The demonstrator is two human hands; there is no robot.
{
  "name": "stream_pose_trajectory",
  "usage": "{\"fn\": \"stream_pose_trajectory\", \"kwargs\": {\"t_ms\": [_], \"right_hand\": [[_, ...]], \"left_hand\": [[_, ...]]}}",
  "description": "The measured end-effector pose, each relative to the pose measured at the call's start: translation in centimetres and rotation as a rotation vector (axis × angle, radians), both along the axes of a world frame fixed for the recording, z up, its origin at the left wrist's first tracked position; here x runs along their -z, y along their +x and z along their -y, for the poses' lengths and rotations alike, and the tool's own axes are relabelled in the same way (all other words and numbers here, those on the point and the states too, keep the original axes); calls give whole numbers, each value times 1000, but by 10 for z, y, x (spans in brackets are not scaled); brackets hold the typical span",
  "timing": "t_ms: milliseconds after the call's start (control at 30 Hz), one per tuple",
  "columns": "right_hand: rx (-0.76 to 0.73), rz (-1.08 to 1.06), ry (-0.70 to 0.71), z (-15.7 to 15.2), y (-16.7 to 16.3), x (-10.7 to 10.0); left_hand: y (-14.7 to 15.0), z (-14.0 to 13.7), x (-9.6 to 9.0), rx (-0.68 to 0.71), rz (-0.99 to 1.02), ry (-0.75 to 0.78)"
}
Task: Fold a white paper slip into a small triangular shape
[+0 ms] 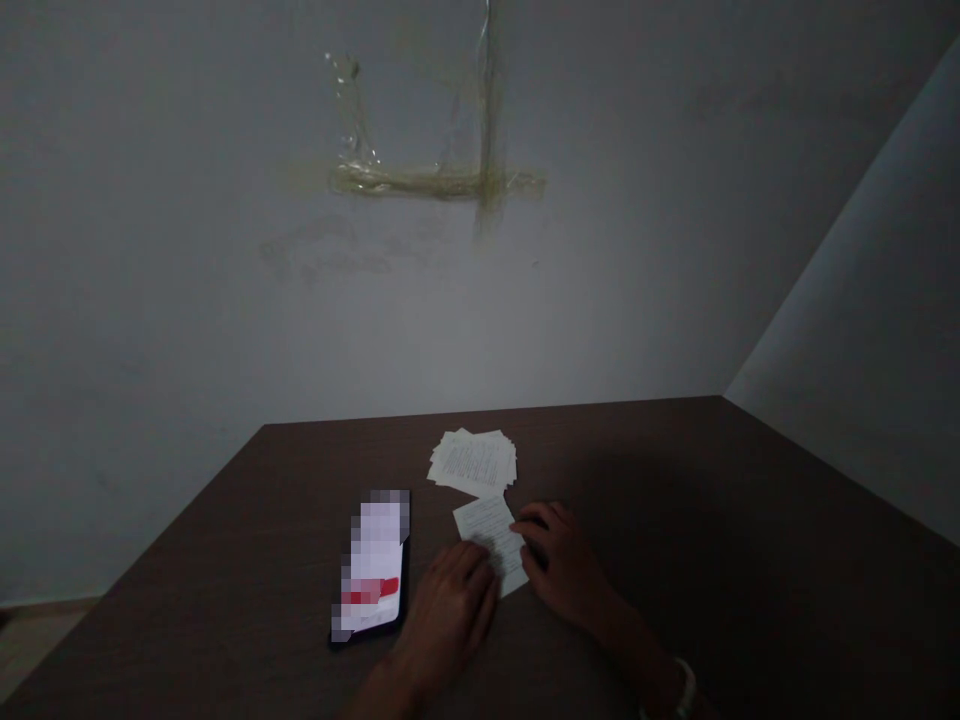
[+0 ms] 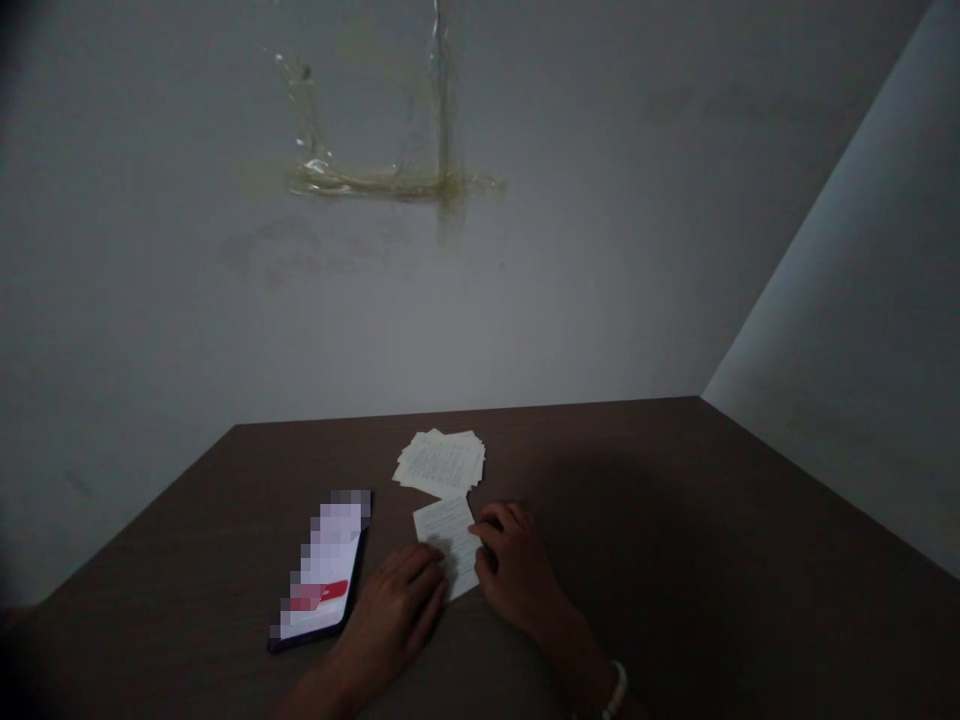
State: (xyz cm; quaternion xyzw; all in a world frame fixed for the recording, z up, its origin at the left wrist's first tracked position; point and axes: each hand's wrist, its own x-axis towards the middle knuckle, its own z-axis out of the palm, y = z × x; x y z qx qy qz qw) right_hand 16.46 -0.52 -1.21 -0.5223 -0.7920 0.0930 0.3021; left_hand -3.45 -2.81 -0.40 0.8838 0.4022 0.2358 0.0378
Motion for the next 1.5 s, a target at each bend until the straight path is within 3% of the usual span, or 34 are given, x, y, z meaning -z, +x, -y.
{"fn": "stream_pose_trajectory", "kwargs": {"t_ms": [233, 867, 1500], "right_hand": [[-18, -38, 23, 2, 1, 0], [-45, -33, 63, 1, -1, -4], [31, -90, 69, -3, 2, 7]], "left_hand": [[-4, -5, 7, -168, -31, 33], [-2, -11, 19, -300, -105, 18], [-4, -12, 13, -197, 92, 3]]}}
